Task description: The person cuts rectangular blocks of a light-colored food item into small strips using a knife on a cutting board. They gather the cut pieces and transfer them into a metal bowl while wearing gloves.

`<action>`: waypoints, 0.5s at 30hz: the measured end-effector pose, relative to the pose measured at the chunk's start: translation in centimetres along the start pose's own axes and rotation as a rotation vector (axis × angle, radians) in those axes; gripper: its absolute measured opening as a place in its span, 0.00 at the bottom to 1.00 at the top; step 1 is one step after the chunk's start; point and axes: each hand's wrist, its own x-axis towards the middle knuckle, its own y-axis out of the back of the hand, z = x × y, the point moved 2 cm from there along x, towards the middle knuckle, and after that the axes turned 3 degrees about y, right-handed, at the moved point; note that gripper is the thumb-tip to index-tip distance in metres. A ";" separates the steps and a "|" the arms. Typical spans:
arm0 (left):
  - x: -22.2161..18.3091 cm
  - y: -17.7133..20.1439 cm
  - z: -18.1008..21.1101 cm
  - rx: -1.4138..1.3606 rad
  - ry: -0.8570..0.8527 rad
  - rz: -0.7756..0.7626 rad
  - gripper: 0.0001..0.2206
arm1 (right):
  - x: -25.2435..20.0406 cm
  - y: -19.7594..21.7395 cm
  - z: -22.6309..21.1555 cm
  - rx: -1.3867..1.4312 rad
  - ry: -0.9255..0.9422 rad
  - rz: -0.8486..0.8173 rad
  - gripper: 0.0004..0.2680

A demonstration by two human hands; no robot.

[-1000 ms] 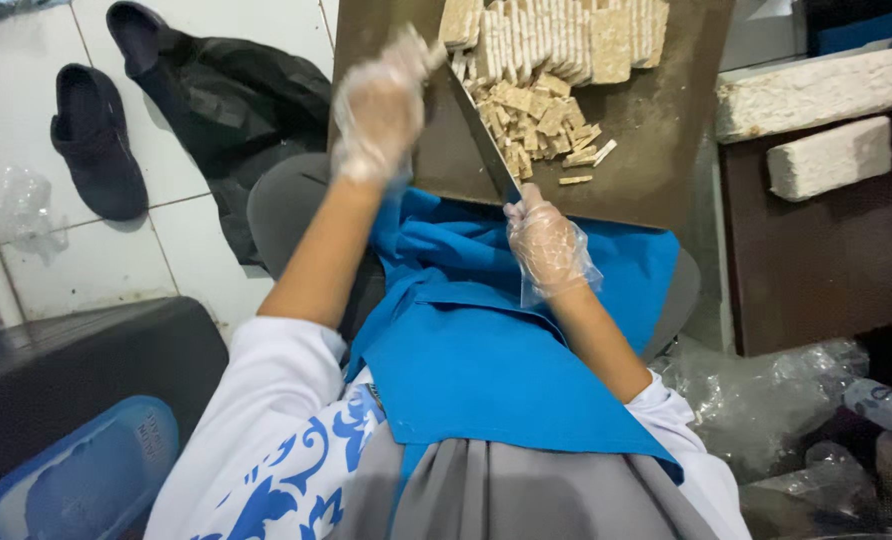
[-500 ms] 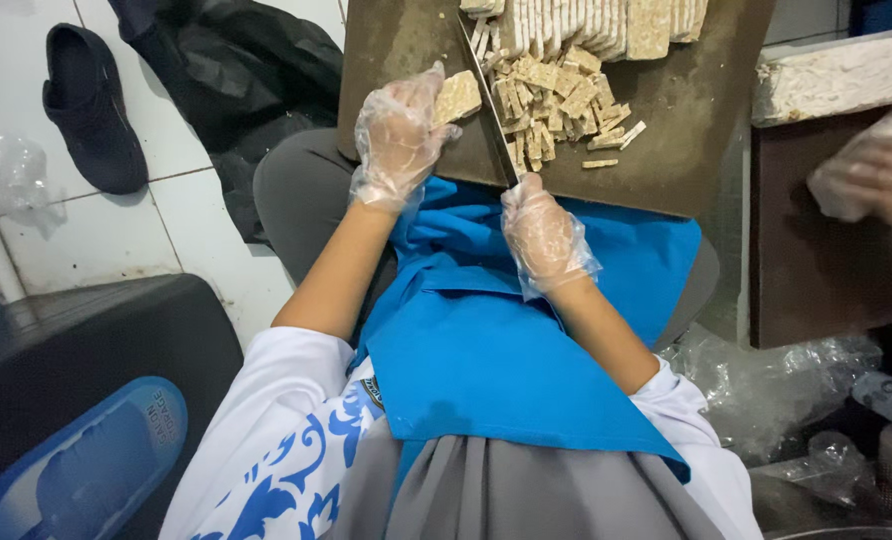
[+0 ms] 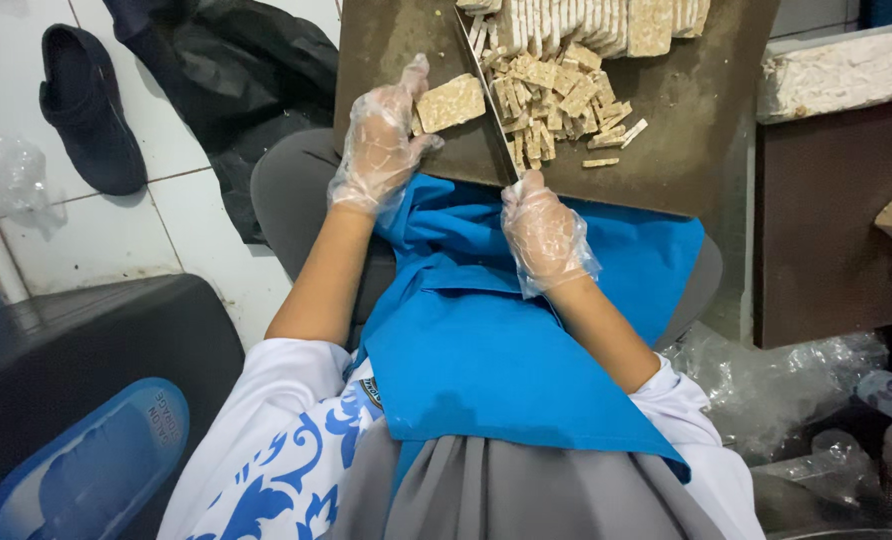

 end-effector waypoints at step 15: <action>-0.7 -1.4 0.3 -0.098 -0.156 0.211 0.33 | 0.5 -0.5 -0.7 0.013 0.045 0.012 0.07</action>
